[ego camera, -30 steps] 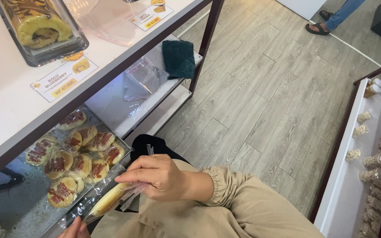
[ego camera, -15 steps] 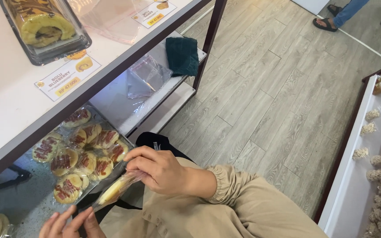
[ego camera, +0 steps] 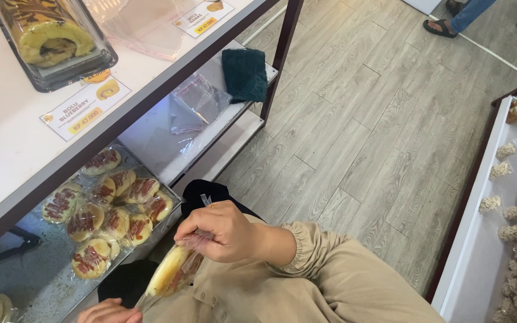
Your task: Packaging individual pastries into plastic bags and sealing them for retail display.
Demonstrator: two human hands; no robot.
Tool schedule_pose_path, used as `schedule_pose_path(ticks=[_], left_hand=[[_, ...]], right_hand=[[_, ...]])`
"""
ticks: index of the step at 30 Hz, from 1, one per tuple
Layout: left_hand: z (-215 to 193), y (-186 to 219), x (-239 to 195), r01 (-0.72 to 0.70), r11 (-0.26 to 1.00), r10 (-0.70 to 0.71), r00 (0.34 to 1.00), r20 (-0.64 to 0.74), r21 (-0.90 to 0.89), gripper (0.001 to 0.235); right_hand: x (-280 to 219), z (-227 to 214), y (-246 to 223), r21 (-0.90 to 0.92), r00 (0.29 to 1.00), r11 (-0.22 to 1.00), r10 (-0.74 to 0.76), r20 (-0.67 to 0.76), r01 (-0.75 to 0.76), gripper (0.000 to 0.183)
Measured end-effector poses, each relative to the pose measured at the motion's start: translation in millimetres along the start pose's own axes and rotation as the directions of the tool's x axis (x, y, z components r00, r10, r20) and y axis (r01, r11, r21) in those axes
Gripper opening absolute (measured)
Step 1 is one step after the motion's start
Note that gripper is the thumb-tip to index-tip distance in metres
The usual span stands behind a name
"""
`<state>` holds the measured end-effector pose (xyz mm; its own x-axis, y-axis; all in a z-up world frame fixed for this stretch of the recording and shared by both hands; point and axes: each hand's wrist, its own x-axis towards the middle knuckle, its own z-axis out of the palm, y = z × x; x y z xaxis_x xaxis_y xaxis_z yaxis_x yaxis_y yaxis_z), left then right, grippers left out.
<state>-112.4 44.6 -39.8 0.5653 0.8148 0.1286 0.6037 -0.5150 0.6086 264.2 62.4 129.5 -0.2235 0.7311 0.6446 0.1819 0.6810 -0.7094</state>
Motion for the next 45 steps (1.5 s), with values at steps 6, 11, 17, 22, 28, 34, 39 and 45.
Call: schedule_pose_path(ticks=[6,11,17,22,28,34,39,45], left_hand=[[-5.0,76.3,20.0,-0.139,0.288,0.039,0.990,-0.134,-0.948,0.019],[-9.6,146.6,30.6,-0.029,0.365,-0.377,0.909,-0.176,-0.930,0.024],[-1.6,120.7,20.4,0.011,0.453,-0.392,0.900,-0.188,-0.891,0.024],[9.8,92.2,11.0,0.157,0.430,-0.550,0.826,-0.120,-0.889,0.021],[1.1,90.1,23.8,-0.090,0.378,-0.843,0.377,-0.383,-0.921,0.030],[35.6,-51.4,-31.9,-0.434,0.323,-0.943,-0.225,-0.246,-0.841,0.013],[-11.9,-76.6,-30.4,-0.389,0.431,-0.902,-0.185,-0.389,-0.815,0.056],[-62.7,-101.9,-42.1,-0.215,0.435,-0.900,-0.144,-0.412,-0.875,0.050]], right_hand=[[5.3,5.0,0.4,0.206,0.986,0.964,0.169,0.001,-0.165,0.007],[6.1,7.5,14.5,0.317,0.922,0.868,0.380,0.072,-0.383,0.009],[5.5,9.8,24.1,0.362,0.874,0.797,0.463,0.145,-0.483,0.011],[-1.1,20.9,53.4,0.428,0.831,0.724,0.538,0.141,-0.541,0.010],[-60.7,36.8,141.8,0.639,0.562,0.288,0.780,0.275,-0.713,0.025],[-133.4,53.9,174.7,0.533,0.254,-0.004,0.875,0.411,-0.846,0.029],[-116.3,49.3,169.5,0.473,0.254,0.074,0.909,0.329,-0.878,0.032],[-126.1,52.5,183.7,0.535,0.259,0.039,0.903,0.343,-0.844,0.030]])
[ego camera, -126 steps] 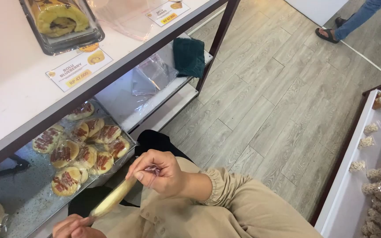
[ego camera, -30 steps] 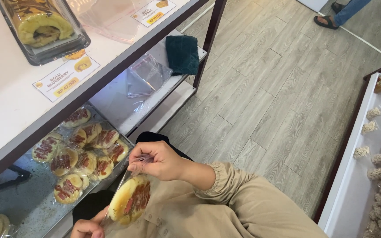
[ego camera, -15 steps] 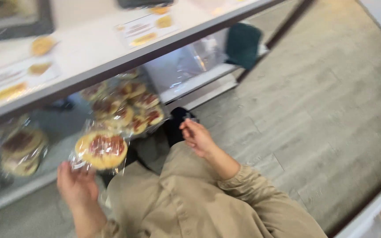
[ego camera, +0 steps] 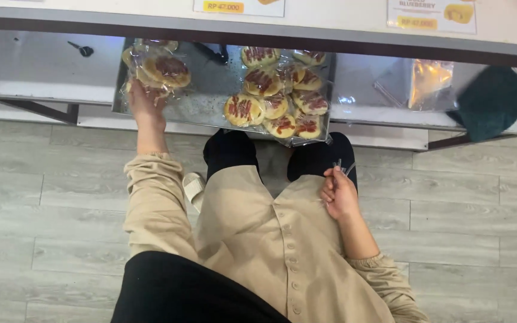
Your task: Packaging individual pastries into plastic bags and sealing them for retail display.
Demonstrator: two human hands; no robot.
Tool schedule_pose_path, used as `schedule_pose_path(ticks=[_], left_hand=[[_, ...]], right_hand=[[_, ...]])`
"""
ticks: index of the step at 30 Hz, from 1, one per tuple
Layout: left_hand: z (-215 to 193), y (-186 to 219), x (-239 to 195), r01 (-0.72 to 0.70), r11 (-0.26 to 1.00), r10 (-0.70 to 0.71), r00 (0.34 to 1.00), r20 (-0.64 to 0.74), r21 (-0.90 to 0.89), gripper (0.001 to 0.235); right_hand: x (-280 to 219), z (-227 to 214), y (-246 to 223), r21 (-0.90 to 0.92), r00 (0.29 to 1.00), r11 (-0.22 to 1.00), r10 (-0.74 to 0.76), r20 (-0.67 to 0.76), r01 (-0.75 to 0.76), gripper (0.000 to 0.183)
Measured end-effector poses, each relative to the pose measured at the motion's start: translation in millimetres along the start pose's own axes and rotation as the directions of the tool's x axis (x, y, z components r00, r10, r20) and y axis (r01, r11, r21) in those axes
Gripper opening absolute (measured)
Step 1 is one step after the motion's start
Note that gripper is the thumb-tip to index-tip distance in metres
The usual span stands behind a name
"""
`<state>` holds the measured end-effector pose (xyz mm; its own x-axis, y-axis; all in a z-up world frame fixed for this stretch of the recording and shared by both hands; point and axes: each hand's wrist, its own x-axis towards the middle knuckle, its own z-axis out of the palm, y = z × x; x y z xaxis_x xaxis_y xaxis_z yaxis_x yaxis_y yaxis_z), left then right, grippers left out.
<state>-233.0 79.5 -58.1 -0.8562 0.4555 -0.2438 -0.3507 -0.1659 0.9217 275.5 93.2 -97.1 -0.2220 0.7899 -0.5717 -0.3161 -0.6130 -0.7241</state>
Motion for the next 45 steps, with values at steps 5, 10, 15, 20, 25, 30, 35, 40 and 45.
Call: schedule_pose_path(ticks=[5,10,15,20,25,30,35,40,45], left_hand=[[-20.8,-86.5,26.2,-0.091,0.970,0.099,0.995,-0.022,0.225,0.067],[2.8,-129.8,-39.1,-0.539,0.598,0.578,0.803,0.147,0.594,0.070],[53.5,-105.5,-129.8,-0.836,0.148,0.339,0.545,0.767,0.528,0.047],[57.0,-135.4,-109.1,-0.907,-0.057,0.393,0.365,0.844,0.418,0.039],[72.5,-152.9,-89.4,-0.976,-0.131,0.513,0.081,0.855,0.171,0.029],[64.5,-136.3,-95.3,-0.800,-0.436,0.522,0.148,0.840,0.412,0.009],[79.5,-69.2,-140.2,-0.907,-0.108,0.514,0.300,0.804,0.407,0.011],[80.4,-69.7,-165.1,-0.823,0.370,0.552,0.567,0.611,0.430,0.014],[95.8,-36.3,-238.3,-0.515,0.836,0.289,0.705,0.648,0.187,0.028]], right_hand=[[-0.8,0.7,-1.6,0.066,1.000,0.998,0.002,-0.013,-0.001,0.032],[-0.4,0.9,-2.2,0.110,1.000,0.994,0.013,0.004,-0.014,0.033],[6.8,-2.2,0.2,0.149,0.999,0.988,0.028,0.038,-0.034,0.035],[9.5,-1.1,10.5,0.182,0.998,0.981,0.057,0.036,-0.063,0.035],[6.3,-0.9,8.1,0.241,0.999,0.970,-0.012,-0.049,0.024,0.034],[-0.9,11.7,-8.9,0.245,0.989,0.959,0.131,0.069,-0.144,0.039],[2.7,7.6,-6.7,0.258,0.990,0.957,0.107,0.093,-0.128,0.038],[0.8,12.0,3.8,0.125,0.995,0.992,0.005,0.102,-0.018,0.036],[-42.7,46.2,-25.4,-0.208,0.848,0.858,-0.372,0.377,0.469,0.061]])
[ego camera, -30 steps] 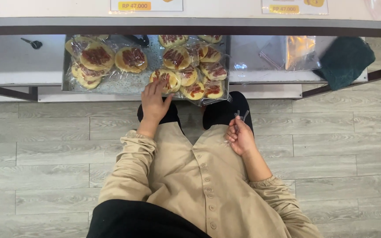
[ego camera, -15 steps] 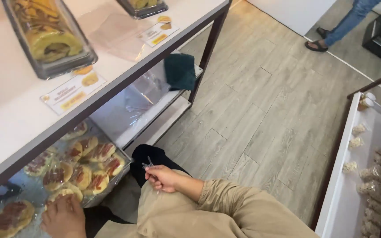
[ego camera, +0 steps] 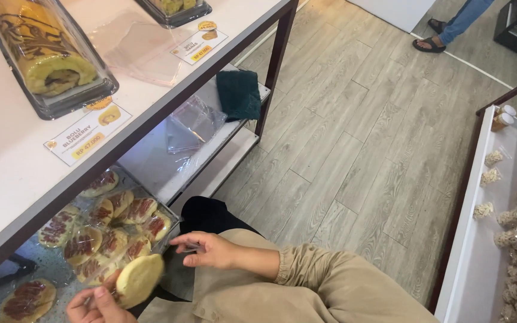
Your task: Packaging individual pastries into plastic bags and sealing them for retail display.
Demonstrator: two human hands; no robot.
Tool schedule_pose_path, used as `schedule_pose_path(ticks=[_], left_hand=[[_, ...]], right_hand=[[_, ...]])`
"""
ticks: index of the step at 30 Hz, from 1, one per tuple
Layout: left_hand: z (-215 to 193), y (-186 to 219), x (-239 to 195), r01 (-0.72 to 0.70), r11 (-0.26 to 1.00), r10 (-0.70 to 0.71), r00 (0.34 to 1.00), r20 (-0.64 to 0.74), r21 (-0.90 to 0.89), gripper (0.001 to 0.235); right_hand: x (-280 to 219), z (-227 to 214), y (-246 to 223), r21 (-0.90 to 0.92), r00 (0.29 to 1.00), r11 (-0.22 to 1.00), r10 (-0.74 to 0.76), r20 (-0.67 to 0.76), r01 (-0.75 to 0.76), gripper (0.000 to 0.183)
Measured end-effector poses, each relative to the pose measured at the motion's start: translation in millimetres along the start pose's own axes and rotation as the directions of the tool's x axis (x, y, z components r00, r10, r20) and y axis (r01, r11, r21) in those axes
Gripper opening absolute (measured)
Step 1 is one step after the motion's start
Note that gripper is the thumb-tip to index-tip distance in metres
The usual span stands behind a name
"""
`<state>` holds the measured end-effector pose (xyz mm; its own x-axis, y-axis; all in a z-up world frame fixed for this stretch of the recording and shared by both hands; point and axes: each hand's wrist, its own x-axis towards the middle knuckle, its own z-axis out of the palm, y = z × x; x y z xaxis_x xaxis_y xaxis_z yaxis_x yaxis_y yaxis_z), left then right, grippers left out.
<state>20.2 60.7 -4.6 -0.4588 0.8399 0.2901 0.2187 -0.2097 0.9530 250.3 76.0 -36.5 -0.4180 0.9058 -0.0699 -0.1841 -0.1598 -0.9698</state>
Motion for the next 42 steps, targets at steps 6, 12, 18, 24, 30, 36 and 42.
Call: schedule_pose_path(ticks=[6,12,18,24,30,36,42], left_hand=[[24.6,34.3,-25.4,0.192,0.936,-0.186,0.981,0.050,-0.294,0.034],[10.4,27.1,-32.0,0.061,0.996,-0.068,0.992,0.105,0.068,0.027],[7.8,48.1,-33.5,0.042,0.991,-0.049,0.997,0.053,0.123,0.027],[-7.0,54.2,-30.1,0.258,0.965,-0.245,0.949,0.198,-0.040,0.021],[-4.4,106.7,-26.3,0.148,0.961,-0.206,0.948,0.244,0.235,0.021],[7.9,156.3,-15.3,-0.196,0.891,0.034,0.928,0.370,0.409,0.019],[17.0,123.8,-22.5,-0.472,0.820,0.326,0.850,0.415,0.322,0.026]], right_hand=[[-15.9,25.2,-74.4,-0.094,0.999,0.995,-0.013,0.042,0.017,0.059],[-30.7,30.1,-75.8,-0.328,0.982,0.929,-0.187,-0.021,0.170,0.032],[-35.4,35.9,-71.1,-0.264,0.961,0.926,-0.277,0.014,0.271,0.029],[-36.6,35.6,-73.9,-0.246,0.977,0.946,-0.197,0.082,0.212,0.028],[-25.2,26.6,-102.8,-0.275,0.977,0.961,-0.035,-0.209,-0.024,0.048],[-34.6,31.1,-127.8,-0.610,0.694,0.607,-0.709,-0.126,0.509,0.021],[-26.8,48.6,-148.3,-0.772,0.594,0.338,-0.802,0.063,0.539,0.016]])
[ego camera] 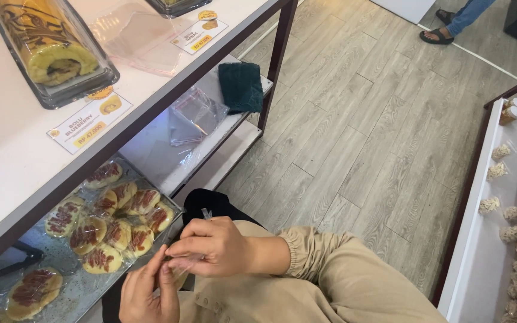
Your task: Packaging individual pastries into plastic bags and sealing them for retail display.
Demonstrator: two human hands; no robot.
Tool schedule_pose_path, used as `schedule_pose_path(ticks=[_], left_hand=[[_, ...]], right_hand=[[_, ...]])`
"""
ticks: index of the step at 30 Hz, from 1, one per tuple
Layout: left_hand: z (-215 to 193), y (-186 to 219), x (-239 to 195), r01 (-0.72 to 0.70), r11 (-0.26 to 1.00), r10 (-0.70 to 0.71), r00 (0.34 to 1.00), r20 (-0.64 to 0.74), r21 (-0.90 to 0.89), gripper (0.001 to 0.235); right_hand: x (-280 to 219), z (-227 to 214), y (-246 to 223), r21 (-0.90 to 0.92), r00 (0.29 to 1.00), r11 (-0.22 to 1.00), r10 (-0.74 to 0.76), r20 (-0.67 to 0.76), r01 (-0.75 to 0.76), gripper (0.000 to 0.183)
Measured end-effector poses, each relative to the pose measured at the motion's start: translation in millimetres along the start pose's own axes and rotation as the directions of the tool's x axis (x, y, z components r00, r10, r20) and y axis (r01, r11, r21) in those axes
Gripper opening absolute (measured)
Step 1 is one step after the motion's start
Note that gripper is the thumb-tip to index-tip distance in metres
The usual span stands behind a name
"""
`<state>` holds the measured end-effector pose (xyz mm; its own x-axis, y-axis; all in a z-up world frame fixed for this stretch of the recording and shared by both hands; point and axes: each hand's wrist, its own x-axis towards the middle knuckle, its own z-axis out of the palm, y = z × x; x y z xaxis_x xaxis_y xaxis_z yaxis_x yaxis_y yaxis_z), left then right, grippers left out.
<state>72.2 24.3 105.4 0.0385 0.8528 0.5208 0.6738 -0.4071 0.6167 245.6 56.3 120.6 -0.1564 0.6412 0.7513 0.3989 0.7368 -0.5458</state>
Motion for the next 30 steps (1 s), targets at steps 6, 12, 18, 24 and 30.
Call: schedule_pose_path(ticks=[6,12,18,24,30], left_hand=[[0.4,-9.1,-5.6,-0.070,0.997,0.070,0.998,-0.001,0.010,0.019],[-8.4,-7.5,1.9,-0.250,0.968,0.251,0.964,0.081,-0.032,0.015],[-21.8,11.8,0.5,0.079,0.962,-0.032,0.983,0.180,-0.261,0.029],[-12.9,19.1,13.7,0.021,0.886,-0.068,0.994,-0.085,-0.463,0.023],[-7.4,18.0,12.7,0.020,0.905,-0.092,0.984,-0.150,-0.424,0.012]], right_hand=[[14.3,-9.3,-6.3,-0.161,0.996,0.984,-0.069,0.056,0.077,0.009],[17.1,-4.5,-2.7,-0.347,0.974,0.914,-0.169,0.148,0.211,0.010],[25.8,-25.8,15.2,0.055,0.946,0.950,0.298,0.129,-0.307,0.012],[6.7,-36.8,7.0,-0.056,0.989,0.993,0.111,0.096,-0.106,0.010],[16.4,-15.0,2.8,-0.105,0.992,0.991,-0.073,0.101,0.083,0.014]])
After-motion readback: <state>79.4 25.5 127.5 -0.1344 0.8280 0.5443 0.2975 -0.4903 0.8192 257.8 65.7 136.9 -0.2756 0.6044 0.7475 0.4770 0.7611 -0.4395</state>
